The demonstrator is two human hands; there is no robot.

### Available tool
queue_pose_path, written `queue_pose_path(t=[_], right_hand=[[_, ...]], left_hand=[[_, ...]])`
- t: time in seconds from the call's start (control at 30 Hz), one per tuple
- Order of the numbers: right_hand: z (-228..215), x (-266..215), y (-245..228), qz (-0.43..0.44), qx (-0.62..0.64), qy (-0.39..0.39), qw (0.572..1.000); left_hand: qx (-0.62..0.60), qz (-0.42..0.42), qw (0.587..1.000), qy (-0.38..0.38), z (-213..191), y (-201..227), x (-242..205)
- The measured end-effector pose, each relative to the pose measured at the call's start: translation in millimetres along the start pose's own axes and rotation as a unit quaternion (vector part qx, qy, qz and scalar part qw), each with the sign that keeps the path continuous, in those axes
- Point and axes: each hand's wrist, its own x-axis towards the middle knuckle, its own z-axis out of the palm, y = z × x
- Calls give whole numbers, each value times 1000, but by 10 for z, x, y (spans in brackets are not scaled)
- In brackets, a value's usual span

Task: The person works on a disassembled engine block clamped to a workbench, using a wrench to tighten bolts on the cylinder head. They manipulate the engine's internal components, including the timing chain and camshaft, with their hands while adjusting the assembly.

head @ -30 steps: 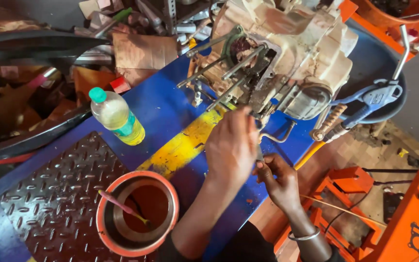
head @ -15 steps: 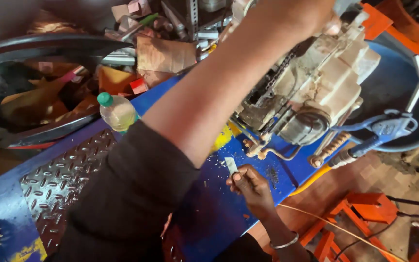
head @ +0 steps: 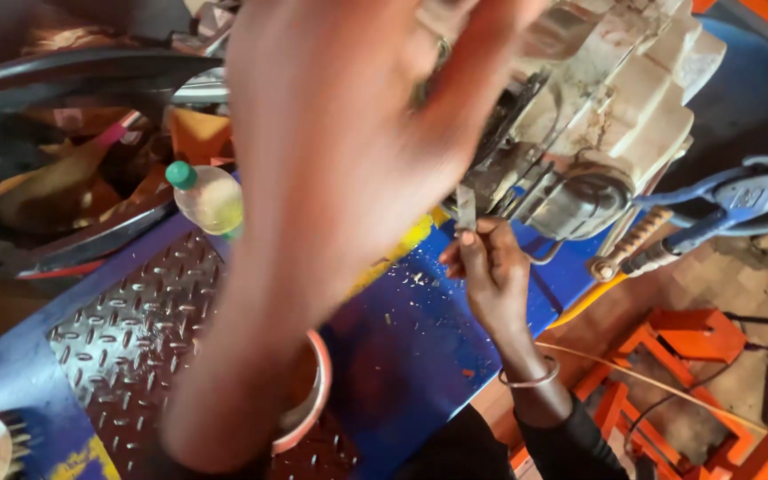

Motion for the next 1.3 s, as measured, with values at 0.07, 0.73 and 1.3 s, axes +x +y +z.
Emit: queue_pose_path(t=[0.07, 0.73, 1.3], right_hand=[[64, 38, 14, -16, -5, 20, 1000], [-487, -546, 549, 39, 7, 36, 999], [-1118, -145, -1551, -246, 19, -131, 960]], left_hand=[[-184, -250, 946, 95, -199, 204, -457], [-117, -422, 897, -61, 992, 468, -1848], [117, -206, 959, -156, 71, 356, 77]])
